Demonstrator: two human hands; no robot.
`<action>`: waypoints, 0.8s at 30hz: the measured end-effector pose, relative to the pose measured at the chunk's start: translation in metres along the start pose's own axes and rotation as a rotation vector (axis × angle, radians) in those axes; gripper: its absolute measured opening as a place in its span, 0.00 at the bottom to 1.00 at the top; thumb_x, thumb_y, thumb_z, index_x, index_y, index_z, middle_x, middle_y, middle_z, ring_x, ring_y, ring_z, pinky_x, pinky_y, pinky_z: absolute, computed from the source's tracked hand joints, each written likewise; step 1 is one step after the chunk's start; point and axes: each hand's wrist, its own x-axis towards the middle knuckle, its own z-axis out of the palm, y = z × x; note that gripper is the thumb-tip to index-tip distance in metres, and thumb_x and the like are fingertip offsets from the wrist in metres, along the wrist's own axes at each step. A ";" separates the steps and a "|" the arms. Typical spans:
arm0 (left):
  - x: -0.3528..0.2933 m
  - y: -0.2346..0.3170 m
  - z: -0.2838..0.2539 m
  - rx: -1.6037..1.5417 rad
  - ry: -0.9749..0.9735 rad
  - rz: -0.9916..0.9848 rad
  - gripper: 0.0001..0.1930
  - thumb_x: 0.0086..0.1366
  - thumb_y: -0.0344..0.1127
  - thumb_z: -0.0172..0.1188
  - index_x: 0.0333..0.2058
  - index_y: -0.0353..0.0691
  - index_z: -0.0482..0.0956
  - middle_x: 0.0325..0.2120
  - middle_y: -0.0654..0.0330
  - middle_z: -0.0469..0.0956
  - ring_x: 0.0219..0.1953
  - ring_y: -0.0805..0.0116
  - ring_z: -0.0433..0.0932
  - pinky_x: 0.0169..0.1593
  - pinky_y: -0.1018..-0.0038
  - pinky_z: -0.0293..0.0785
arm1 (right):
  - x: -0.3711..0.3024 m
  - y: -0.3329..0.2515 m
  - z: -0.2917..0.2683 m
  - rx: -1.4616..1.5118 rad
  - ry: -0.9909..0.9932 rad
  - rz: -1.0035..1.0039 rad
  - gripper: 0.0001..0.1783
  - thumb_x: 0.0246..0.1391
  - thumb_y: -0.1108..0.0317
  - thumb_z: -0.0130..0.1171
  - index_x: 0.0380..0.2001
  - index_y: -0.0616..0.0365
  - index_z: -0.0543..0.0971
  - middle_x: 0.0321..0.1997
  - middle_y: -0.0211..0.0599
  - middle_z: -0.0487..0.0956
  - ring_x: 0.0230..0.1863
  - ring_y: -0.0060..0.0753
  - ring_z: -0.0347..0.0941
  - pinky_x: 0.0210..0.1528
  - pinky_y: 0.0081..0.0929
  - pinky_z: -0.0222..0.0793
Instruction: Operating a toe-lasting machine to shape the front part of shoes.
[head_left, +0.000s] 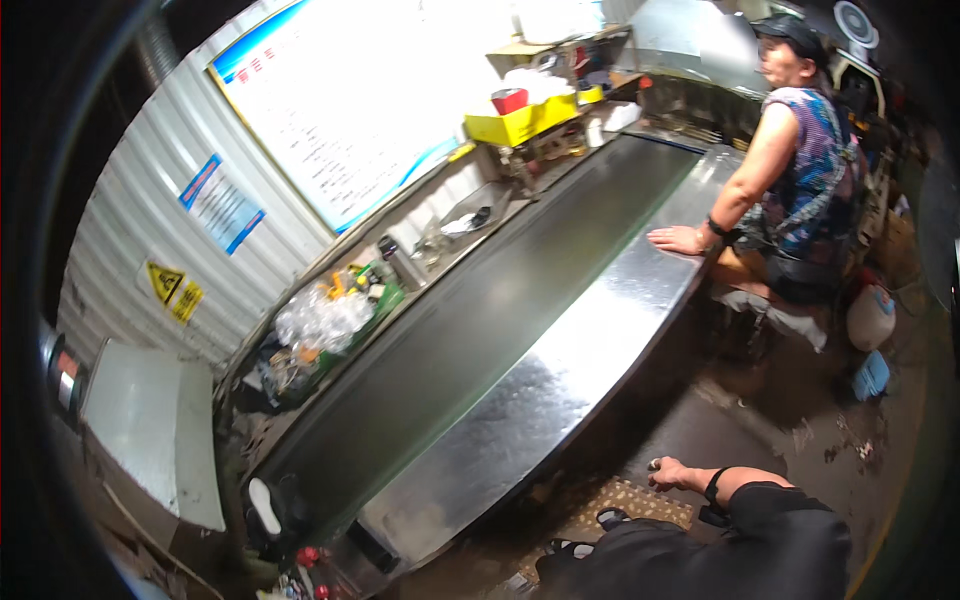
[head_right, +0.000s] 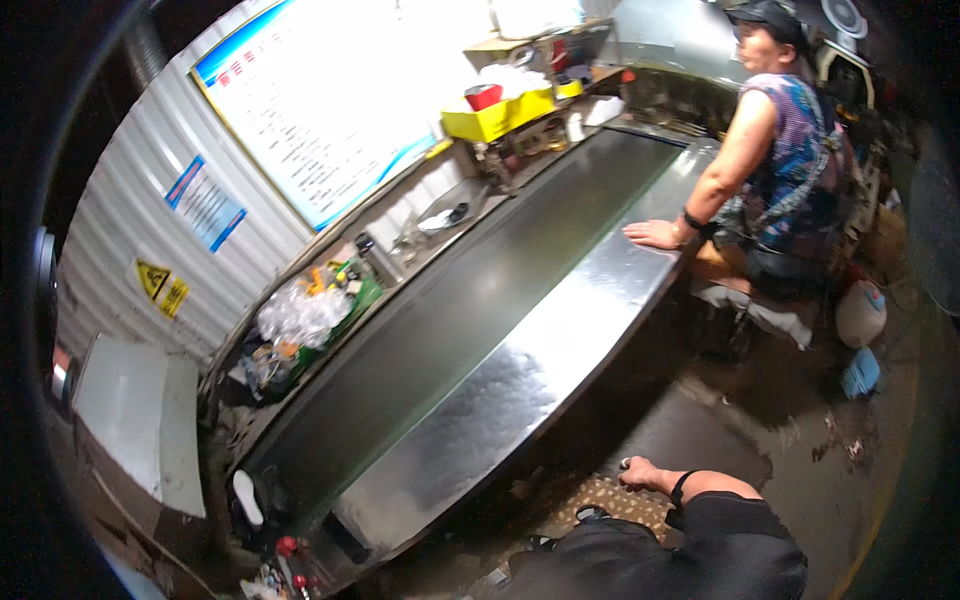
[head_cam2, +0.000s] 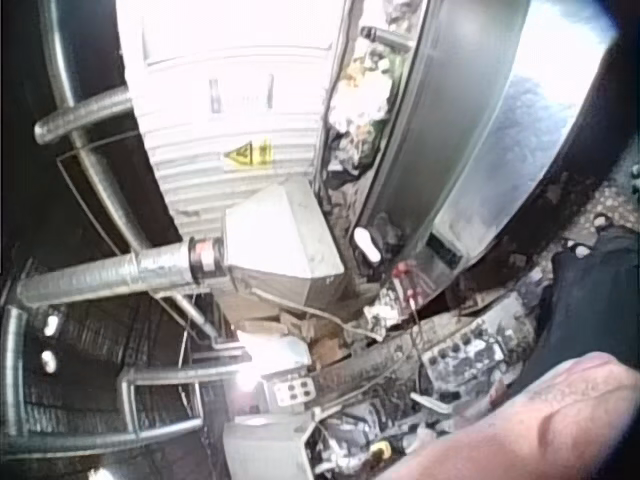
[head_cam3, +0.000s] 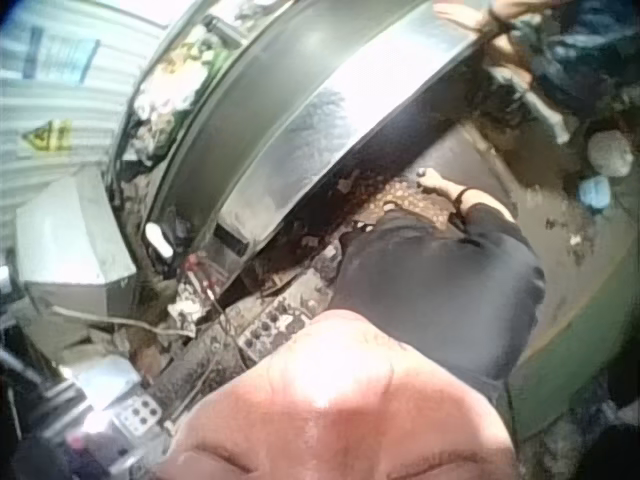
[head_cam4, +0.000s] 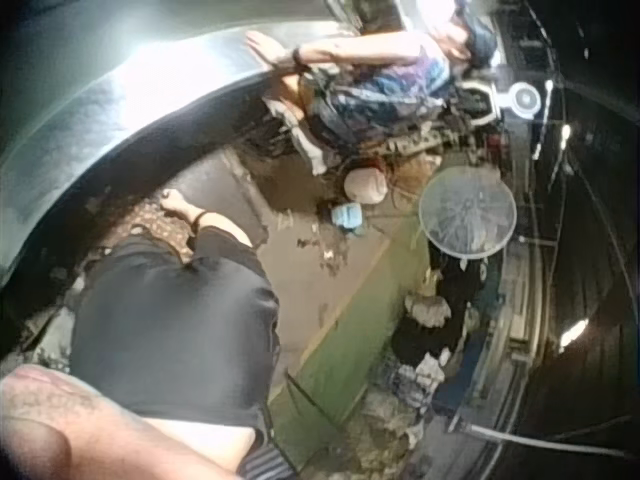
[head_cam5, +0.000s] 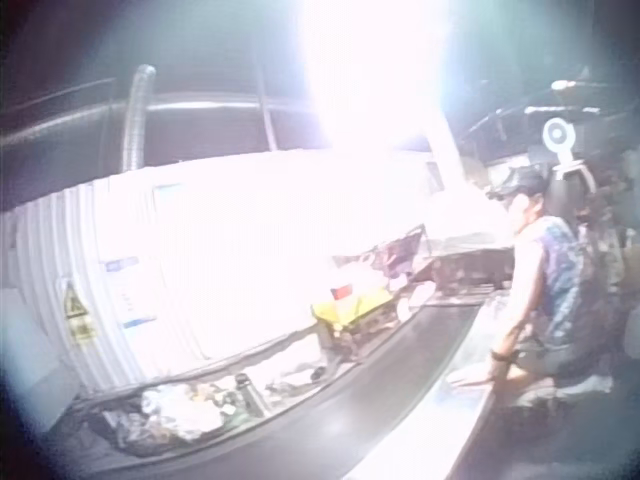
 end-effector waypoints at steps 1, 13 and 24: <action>-0.008 0.008 -0.017 -0.029 0.049 0.014 0.36 0.65 0.44 0.58 0.63 0.26 0.56 0.53 0.49 0.75 0.54 0.43 0.75 0.54 0.50 0.76 | -0.001 -0.018 0.007 -0.183 -0.031 -0.099 0.27 0.54 0.67 0.62 0.58 0.57 0.74 0.33 0.38 0.85 0.31 0.29 0.82 0.33 0.27 0.79; -0.210 0.040 -0.221 -0.506 0.608 0.191 0.38 0.65 0.42 0.60 0.65 0.26 0.53 0.55 0.49 0.75 0.56 0.42 0.74 0.54 0.50 0.76 | -0.162 -0.290 0.184 -0.249 -0.843 -0.609 0.32 0.62 0.61 0.60 0.66 0.57 0.65 0.42 0.33 0.79 0.38 0.22 0.75 0.43 0.25 0.73; -0.086 -0.037 -0.169 -0.886 0.088 -0.049 0.26 0.69 0.47 0.47 0.59 0.35 0.71 0.53 0.52 0.77 0.55 0.53 0.76 0.59 0.58 0.72 | -0.202 -0.366 0.297 0.605 -1.216 -0.084 0.38 0.59 0.29 0.45 0.60 0.42 0.60 0.66 0.44 0.66 0.58 0.57 0.68 0.59 0.54 0.62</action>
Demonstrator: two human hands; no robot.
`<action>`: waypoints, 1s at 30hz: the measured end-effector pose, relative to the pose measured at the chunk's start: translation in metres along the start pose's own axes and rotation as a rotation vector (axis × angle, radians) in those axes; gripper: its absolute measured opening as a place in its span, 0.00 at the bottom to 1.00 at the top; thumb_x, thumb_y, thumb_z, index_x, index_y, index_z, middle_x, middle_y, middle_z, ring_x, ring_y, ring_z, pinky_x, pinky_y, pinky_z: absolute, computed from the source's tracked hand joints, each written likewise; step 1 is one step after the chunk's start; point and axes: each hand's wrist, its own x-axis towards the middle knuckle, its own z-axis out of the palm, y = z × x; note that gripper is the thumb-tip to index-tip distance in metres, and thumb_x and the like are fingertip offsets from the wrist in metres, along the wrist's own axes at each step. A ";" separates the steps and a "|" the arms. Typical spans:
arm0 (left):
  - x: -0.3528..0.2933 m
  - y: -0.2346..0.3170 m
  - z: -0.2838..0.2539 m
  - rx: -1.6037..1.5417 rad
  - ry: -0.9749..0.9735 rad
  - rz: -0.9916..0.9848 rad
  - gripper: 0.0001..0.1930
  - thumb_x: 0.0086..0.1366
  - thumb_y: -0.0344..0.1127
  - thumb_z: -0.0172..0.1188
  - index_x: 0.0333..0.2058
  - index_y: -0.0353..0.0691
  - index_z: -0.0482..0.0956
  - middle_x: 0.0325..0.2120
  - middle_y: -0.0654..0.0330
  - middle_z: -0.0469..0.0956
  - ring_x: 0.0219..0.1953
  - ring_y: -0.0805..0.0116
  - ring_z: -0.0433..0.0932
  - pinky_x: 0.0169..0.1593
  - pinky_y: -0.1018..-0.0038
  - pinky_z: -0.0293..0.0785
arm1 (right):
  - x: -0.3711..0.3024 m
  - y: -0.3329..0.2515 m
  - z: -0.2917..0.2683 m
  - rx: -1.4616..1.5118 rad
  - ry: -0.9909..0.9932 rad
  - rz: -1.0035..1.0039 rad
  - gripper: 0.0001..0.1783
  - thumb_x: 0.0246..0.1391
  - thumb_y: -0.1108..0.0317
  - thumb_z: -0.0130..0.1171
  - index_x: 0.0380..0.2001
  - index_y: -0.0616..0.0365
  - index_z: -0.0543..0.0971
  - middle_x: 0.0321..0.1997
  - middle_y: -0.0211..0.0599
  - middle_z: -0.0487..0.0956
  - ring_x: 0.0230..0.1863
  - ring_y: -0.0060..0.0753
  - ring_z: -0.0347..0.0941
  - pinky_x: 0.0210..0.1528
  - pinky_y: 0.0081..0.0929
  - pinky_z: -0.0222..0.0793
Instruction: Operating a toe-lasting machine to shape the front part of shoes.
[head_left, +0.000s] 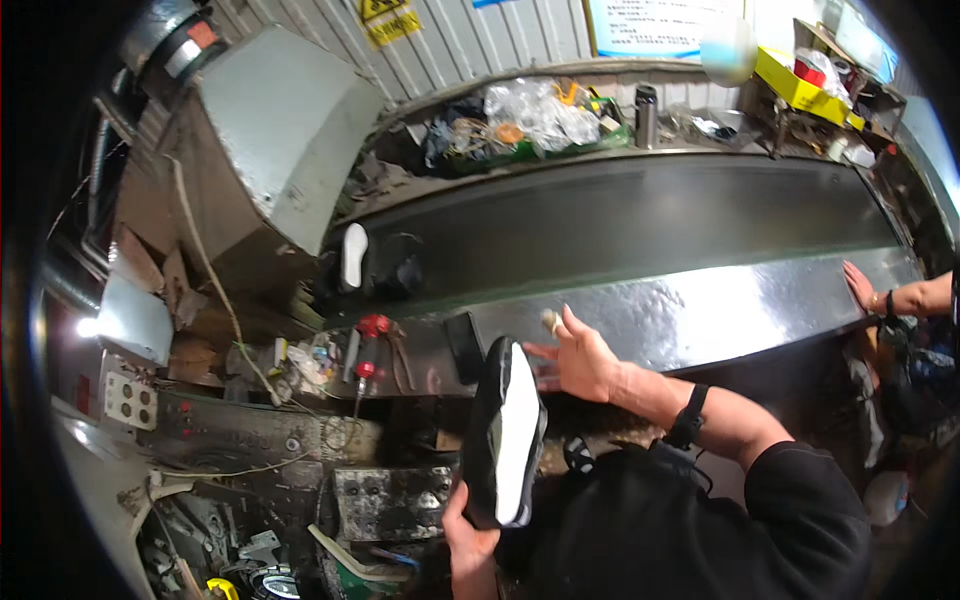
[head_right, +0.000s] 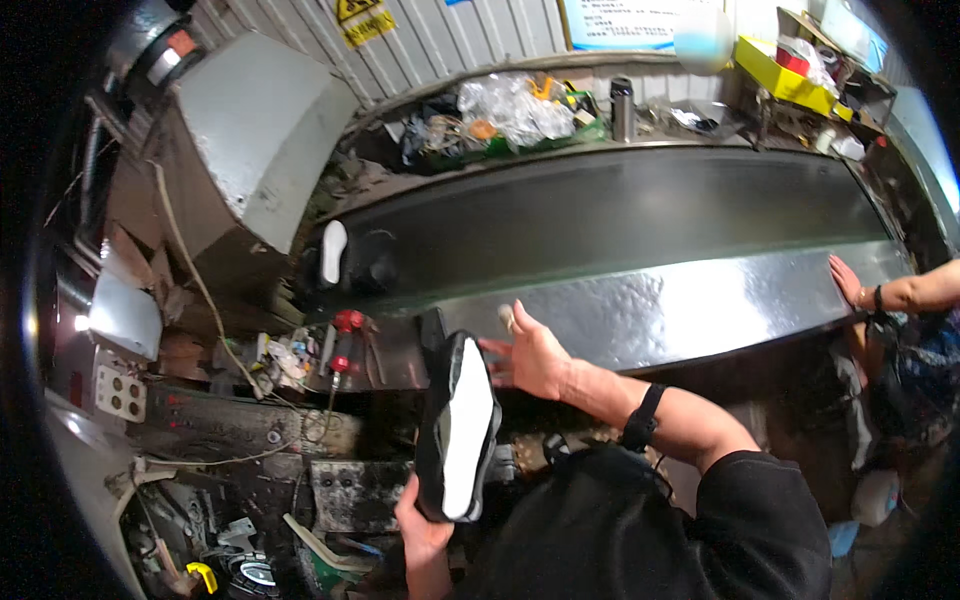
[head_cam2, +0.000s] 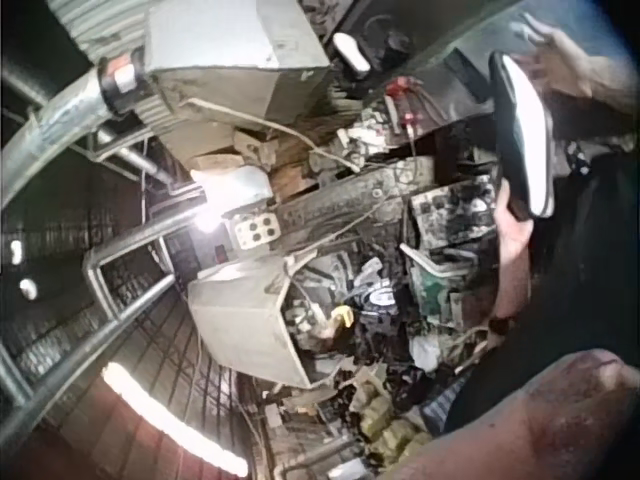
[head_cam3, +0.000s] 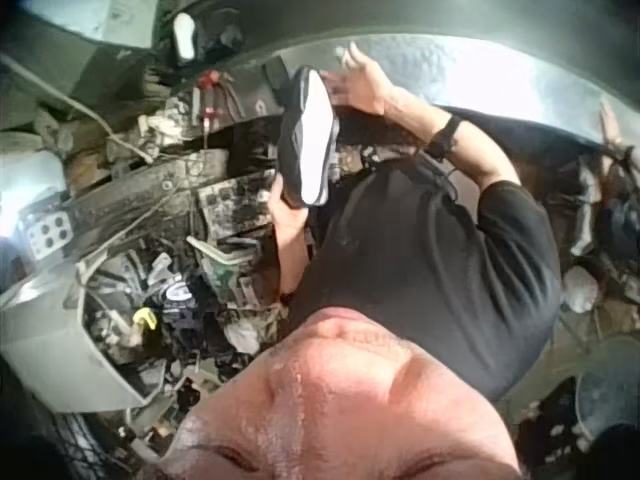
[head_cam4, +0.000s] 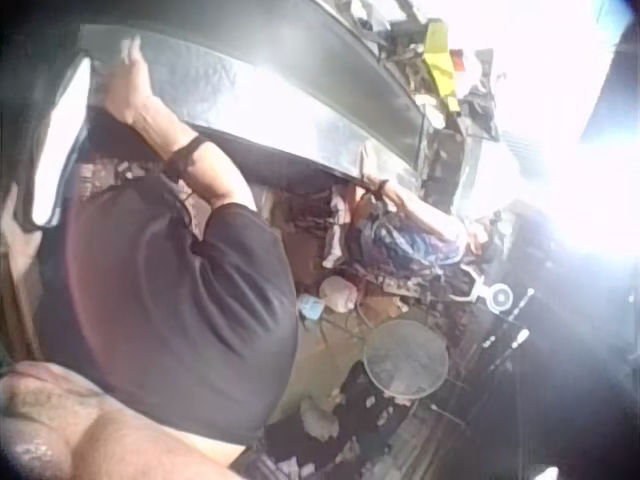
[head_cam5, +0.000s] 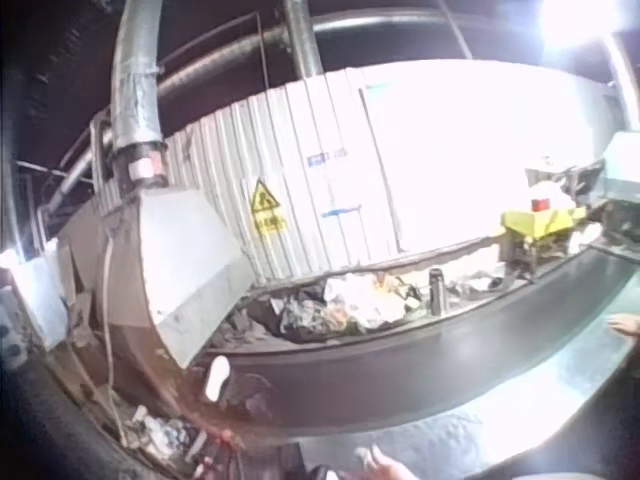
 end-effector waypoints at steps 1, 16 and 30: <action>0.014 0.001 -0.006 0.012 -0.007 -0.035 0.27 0.69 0.48 0.47 0.58 0.35 0.72 0.52 0.53 0.79 0.54 0.53 0.77 0.58 0.60 0.73 | -0.010 -0.004 0.003 -0.113 0.044 -0.075 0.36 0.59 0.30 0.46 0.60 0.42 0.61 0.65 0.41 0.68 0.57 0.56 0.69 0.58 0.52 0.63; 0.074 -0.034 0.007 -0.097 -0.312 -0.497 0.28 0.70 0.50 0.45 0.59 0.34 0.71 0.56 0.50 0.75 0.58 0.52 0.74 0.64 0.56 0.67 | -0.120 -0.053 0.021 -0.516 0.080 -0.399 0.42 0.57 0.72 0.66 0.71 0.53 0.58 0.44 0.28 0.80 0.46 0.14 0.74 0.51 0.17 0.70; 0.145 -0.062 0.047 0.837 -0.056 -0.352 0.22 0.73 0.48 0.50 0.49 0.31 0.68 0.51 0.42 0.71 0.53 0.45 0.75 0.52 0.46 0.79 | -0.227 -0.158 -0.096 -0.858 0.658 -1.255 0.39 0.54 0.75 0.66 0.68 0.54 0.61 0.53 0.34 0.74 0.45 0.21 0.74 0.49 0.21 0.72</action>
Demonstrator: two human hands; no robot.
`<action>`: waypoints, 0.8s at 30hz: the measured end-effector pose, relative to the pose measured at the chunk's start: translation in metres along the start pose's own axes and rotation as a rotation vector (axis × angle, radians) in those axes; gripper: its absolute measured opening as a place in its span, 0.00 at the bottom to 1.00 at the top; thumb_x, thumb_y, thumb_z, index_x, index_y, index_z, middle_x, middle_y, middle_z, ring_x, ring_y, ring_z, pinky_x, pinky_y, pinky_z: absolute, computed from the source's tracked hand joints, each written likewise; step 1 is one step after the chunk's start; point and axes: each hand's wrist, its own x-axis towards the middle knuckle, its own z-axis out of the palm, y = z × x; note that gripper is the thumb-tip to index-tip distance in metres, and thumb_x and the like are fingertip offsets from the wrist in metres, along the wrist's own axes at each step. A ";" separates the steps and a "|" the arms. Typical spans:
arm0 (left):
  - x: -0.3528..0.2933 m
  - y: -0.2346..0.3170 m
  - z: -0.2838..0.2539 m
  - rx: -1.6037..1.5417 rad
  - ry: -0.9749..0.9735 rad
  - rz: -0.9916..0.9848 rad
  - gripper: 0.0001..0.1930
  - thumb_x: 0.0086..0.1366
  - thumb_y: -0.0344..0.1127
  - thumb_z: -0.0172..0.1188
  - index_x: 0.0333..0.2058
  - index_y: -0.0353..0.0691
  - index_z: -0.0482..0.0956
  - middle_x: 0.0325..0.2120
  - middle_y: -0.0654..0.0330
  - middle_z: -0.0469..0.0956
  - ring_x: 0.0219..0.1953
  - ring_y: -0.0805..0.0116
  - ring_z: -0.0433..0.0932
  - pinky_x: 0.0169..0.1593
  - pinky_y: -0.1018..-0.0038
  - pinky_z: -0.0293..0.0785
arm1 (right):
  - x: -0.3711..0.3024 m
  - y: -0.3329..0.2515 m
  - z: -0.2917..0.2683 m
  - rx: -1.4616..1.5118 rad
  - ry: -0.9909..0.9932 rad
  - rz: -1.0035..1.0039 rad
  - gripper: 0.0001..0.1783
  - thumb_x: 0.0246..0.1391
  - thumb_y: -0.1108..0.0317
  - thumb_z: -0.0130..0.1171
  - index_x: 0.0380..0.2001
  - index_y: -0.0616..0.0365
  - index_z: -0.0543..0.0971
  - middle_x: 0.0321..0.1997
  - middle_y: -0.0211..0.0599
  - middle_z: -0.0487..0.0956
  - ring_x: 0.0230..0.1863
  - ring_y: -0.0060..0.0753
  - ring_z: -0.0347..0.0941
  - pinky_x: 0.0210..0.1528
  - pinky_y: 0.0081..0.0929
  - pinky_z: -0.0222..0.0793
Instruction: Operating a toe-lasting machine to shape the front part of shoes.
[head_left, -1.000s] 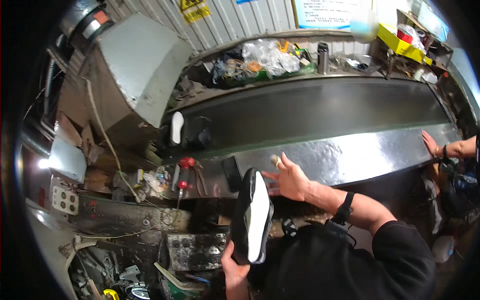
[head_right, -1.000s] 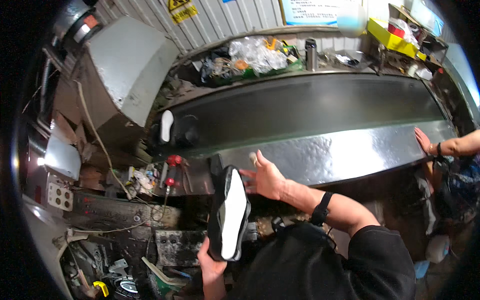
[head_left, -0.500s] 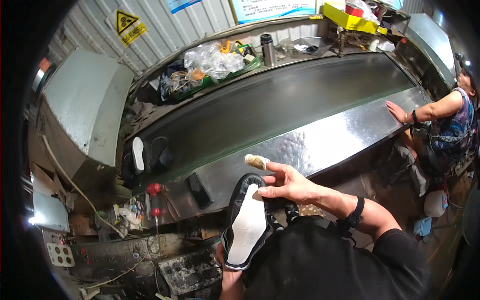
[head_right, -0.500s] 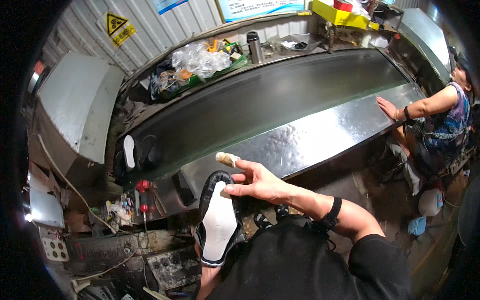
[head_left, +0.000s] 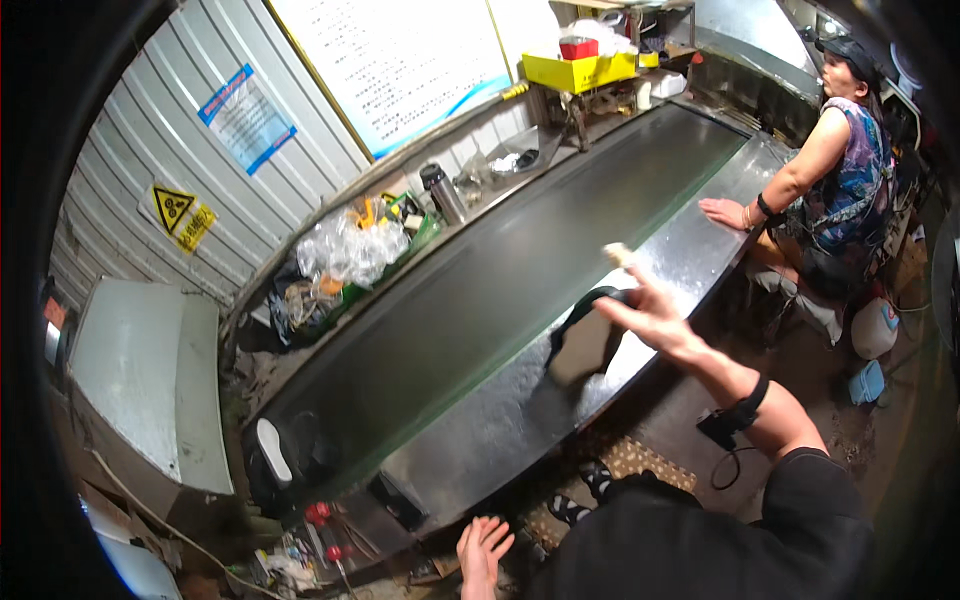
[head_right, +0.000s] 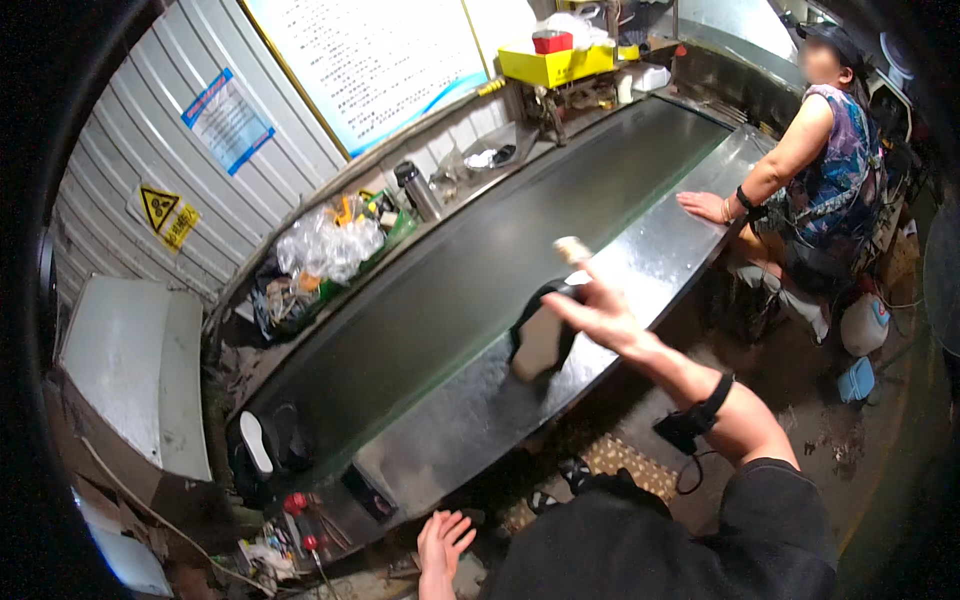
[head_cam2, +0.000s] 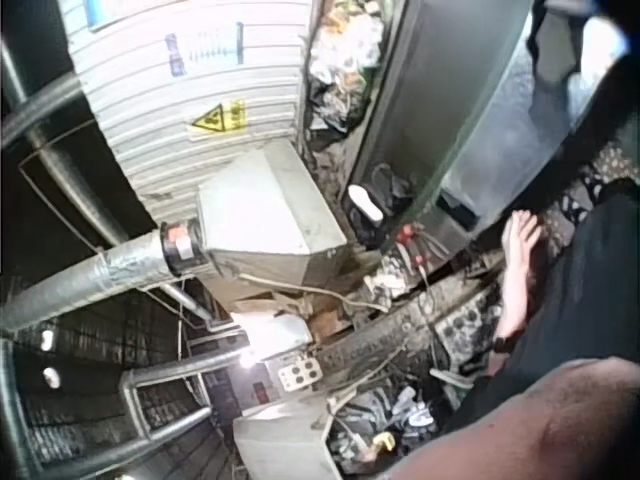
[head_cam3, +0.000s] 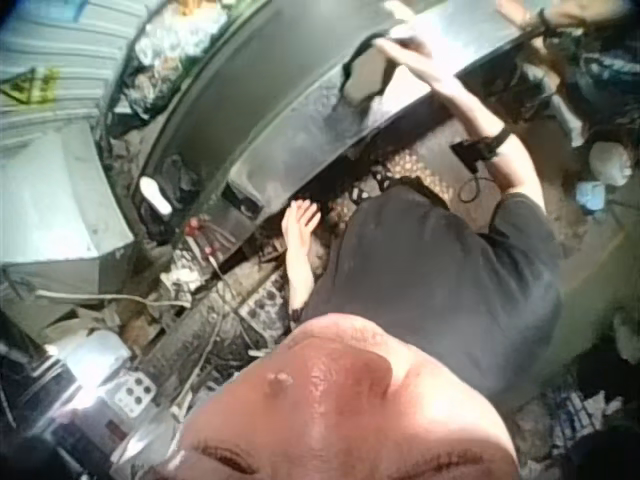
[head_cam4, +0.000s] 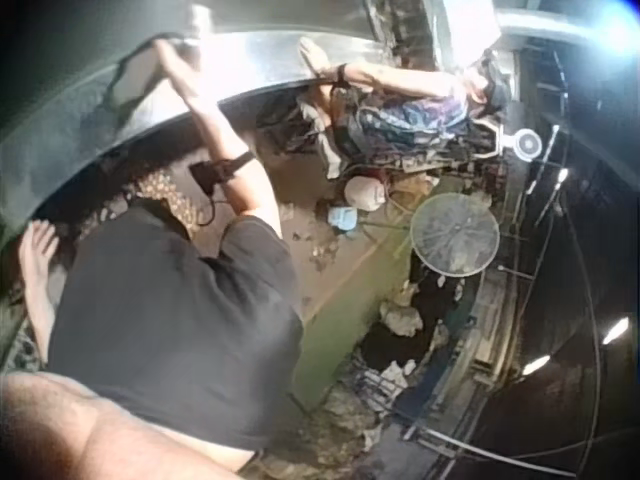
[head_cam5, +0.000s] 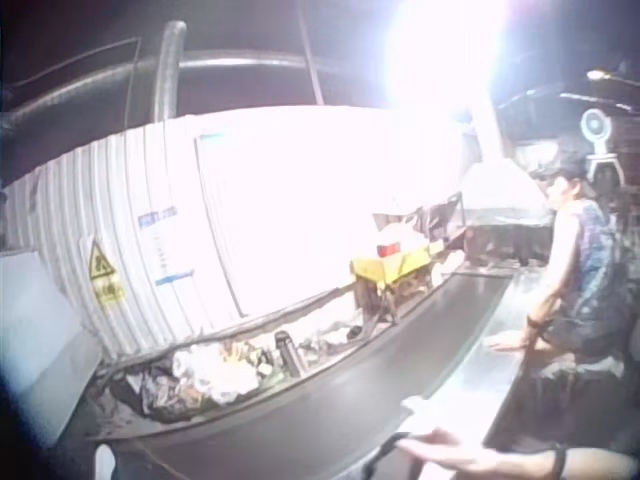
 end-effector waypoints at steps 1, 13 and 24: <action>-0.005 0.003 0.002 -0.016 0.138 -0.023 0.19 0.72 0.43 0.54 0.48 0.30 0.72 0.46 0.45 0.76 0.50 0.52 0.79 0.53 0.55 0.78 | 0.008 0.012 -0.030 -0.026 0.073 -0.030 0.41 0.54 0.78 0.65 0.69 0.54 0.59 0.52 0.33 0.75 0.45 0.21 0.74 0.49 0.22 0.72; 0.010 -0.074 -0.058 -0.066 0.098 -0.110 0.18 0.68 0.40 0.59 0.52 0.36 0.74 0.43 0.51 0.79 0.45 0.56 0.81 0.46 0.63 0.80 | -0.002 0.250 -0.186 -1.060 0.658 -0.250 0.37 0.50 0.65 0.61 0.63 0.63 0.64 0.53 0.60 0.77 0.53 0.59 0.75 0.57 0.45 0.70; 0.036 -0.001 0.001 0.285 0.219 0.254 0.12 0.67 0.35 0.61 0.48 0.39 0.78 0.36 0.62 0.80 0.35 0.74 0.79 0.37 0.78 0.76 | -0.100 0.214 0.125 -0.919 -0.900 -0.452 0.30 0.65 0.47 0.47 0.56 0.62 0.71 0.69 0.47 0.64 0.71 0.50 0.56 0.72 0.56 0.44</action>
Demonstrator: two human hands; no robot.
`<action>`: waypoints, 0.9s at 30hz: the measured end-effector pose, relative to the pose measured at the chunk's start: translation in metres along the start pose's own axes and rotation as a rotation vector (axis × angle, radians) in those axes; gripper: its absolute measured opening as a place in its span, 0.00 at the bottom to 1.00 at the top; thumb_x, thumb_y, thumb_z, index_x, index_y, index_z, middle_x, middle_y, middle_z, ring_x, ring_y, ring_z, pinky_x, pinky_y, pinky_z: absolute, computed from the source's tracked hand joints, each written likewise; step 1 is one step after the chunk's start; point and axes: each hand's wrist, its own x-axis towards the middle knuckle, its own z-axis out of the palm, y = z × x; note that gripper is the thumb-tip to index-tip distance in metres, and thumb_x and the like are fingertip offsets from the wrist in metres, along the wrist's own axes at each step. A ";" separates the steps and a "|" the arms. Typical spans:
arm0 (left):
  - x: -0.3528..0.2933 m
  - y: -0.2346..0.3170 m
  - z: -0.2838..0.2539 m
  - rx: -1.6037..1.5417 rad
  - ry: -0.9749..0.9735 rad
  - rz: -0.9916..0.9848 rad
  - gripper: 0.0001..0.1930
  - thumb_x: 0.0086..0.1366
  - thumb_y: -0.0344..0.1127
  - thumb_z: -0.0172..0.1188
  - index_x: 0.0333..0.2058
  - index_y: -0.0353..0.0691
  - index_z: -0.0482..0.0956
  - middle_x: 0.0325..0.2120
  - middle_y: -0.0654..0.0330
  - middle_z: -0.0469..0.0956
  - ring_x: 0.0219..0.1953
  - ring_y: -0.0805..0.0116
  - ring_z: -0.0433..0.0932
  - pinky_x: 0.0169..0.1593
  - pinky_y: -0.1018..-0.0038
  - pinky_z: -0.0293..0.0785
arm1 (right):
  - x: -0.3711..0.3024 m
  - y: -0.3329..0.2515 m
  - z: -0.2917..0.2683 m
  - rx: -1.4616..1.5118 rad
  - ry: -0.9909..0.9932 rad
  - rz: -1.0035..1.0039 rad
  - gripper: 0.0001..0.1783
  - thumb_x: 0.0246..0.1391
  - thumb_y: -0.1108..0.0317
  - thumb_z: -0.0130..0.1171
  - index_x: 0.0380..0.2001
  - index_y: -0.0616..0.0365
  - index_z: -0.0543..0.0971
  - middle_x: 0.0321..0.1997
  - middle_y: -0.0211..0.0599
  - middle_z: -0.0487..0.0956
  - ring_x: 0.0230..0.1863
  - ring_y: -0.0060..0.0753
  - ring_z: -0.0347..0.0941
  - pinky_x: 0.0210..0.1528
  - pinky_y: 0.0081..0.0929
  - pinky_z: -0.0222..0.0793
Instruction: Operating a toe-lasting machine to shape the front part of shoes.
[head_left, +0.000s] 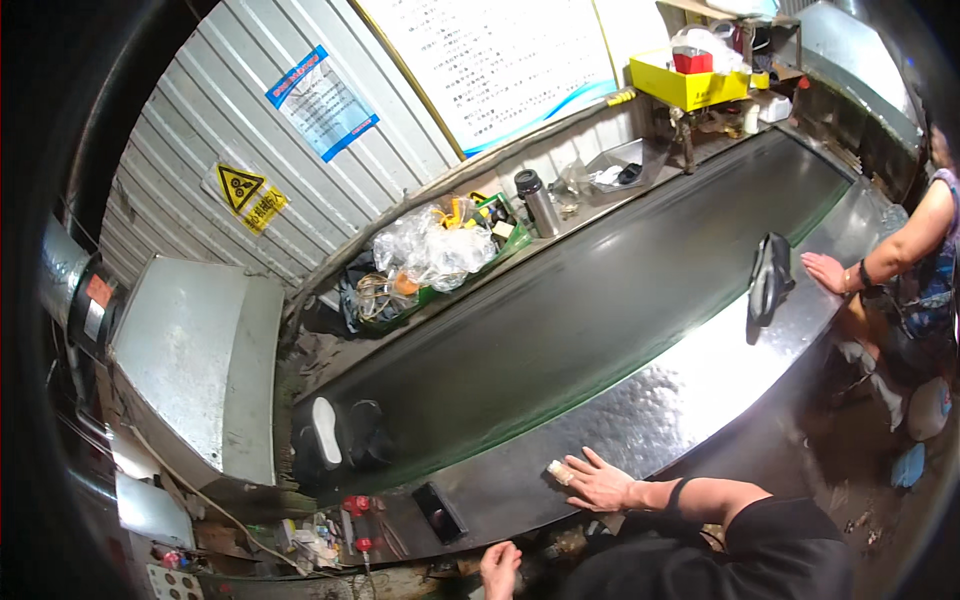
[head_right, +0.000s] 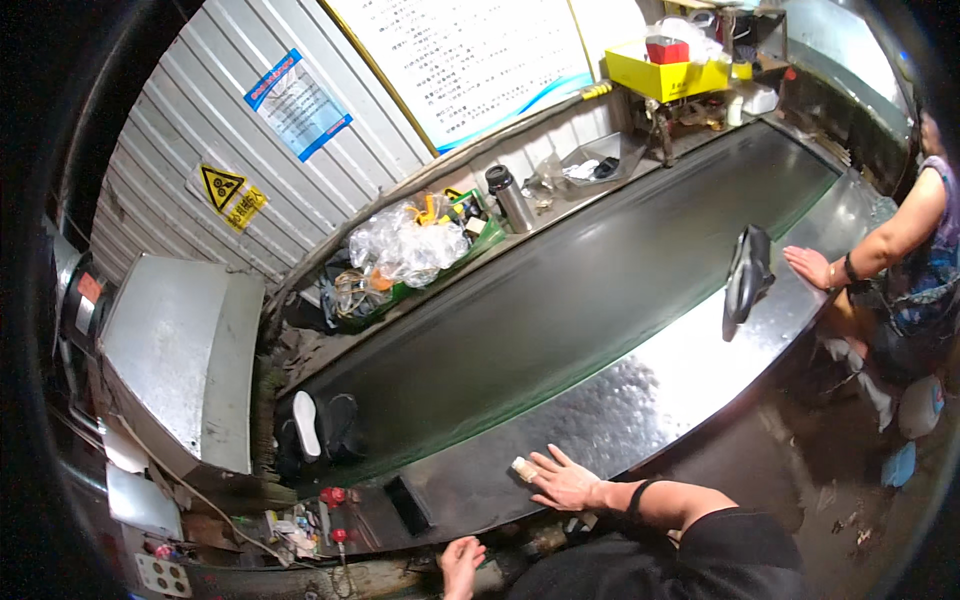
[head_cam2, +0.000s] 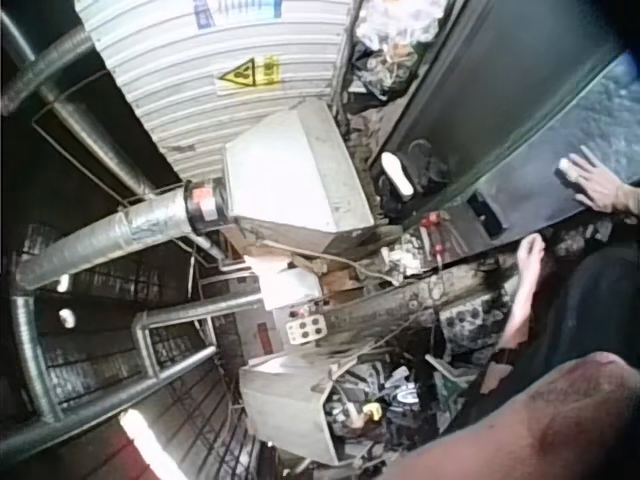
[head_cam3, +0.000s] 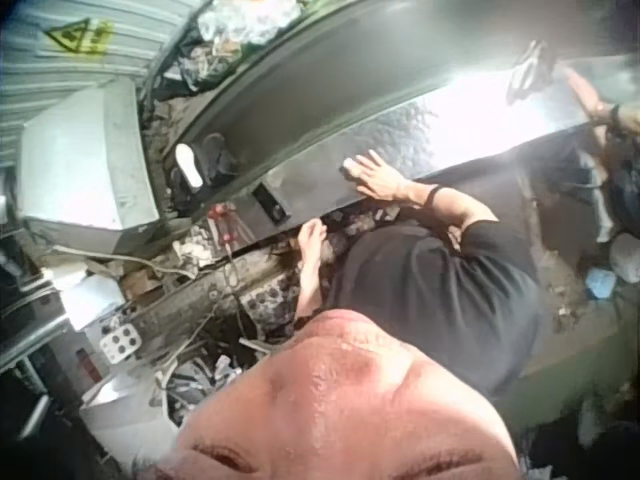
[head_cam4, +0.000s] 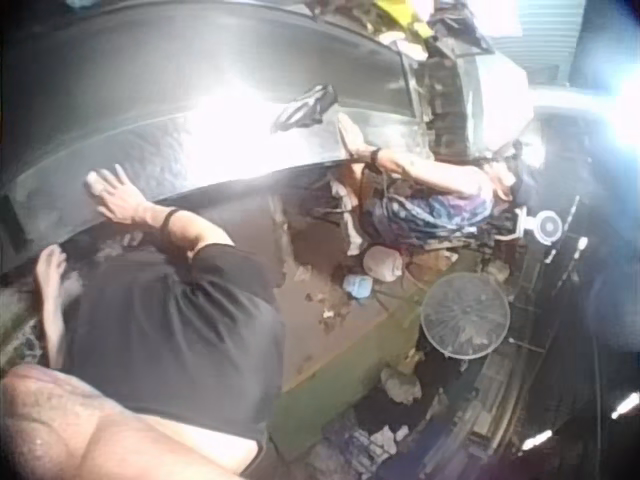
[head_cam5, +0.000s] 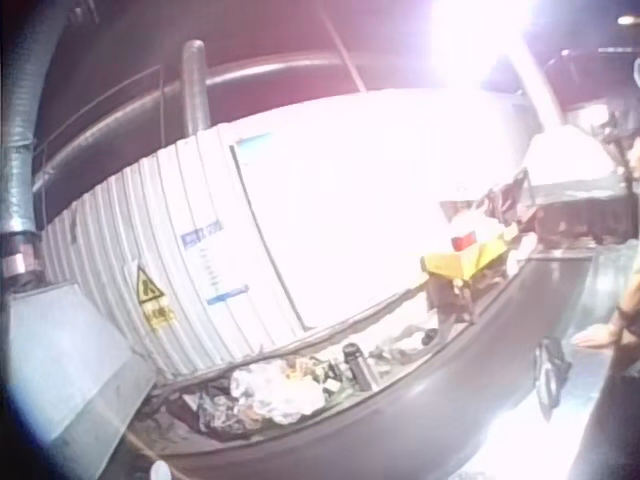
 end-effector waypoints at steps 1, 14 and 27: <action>0.000 -0.006 -0.003 0.038 -0.036 0.008 0.12 0.67 0.36 0.61 0.47 0.39 0.79 0.36 0.61 0.81 0.36 0.75 0.78 0.38 0.77 0.76 | 0.003 0.001 -0.003 -0.006 0.004 0.004 0.29 0.65 0.47 0.47 0.56 0.63 0.72 0.68 0.47 0.65 0.71 0.50 0.56 0.72 0.57 0.44; 0.062 0.025 -0.003 0.407 -0.105 0.241 0.10 0.66 0.32 0.62 0.43 0.32 0.81 0.36 0.57 0.84 0.41 0.73 0.82 0.48 0.76 0.76 | -0.004 0.007 -0.003 0.079 0.035 0.075 0.26 0.63 0.52 0.51 0.53 0.63 0.72 0.64 0.48 0.70 0.70 0.45 0.58 0.73 0.50 0.45; 0.150 0.019 -0.001 0.810 -0.136 0.938 0.23 0.66 0.42 0.59 0.55 0.35 0.74 0.55 0.42 0.73 0.59 0.47 0.70 0.63 0.57 0.65 | -0.097 0.070 -0.047 -0.024 0.225 0.362 0.18 0.59 0.62 0.58 0.45 0.65 0.70 0.56 0.55 0.72 0.67 0.55 0.62 0.67 0.39 0.63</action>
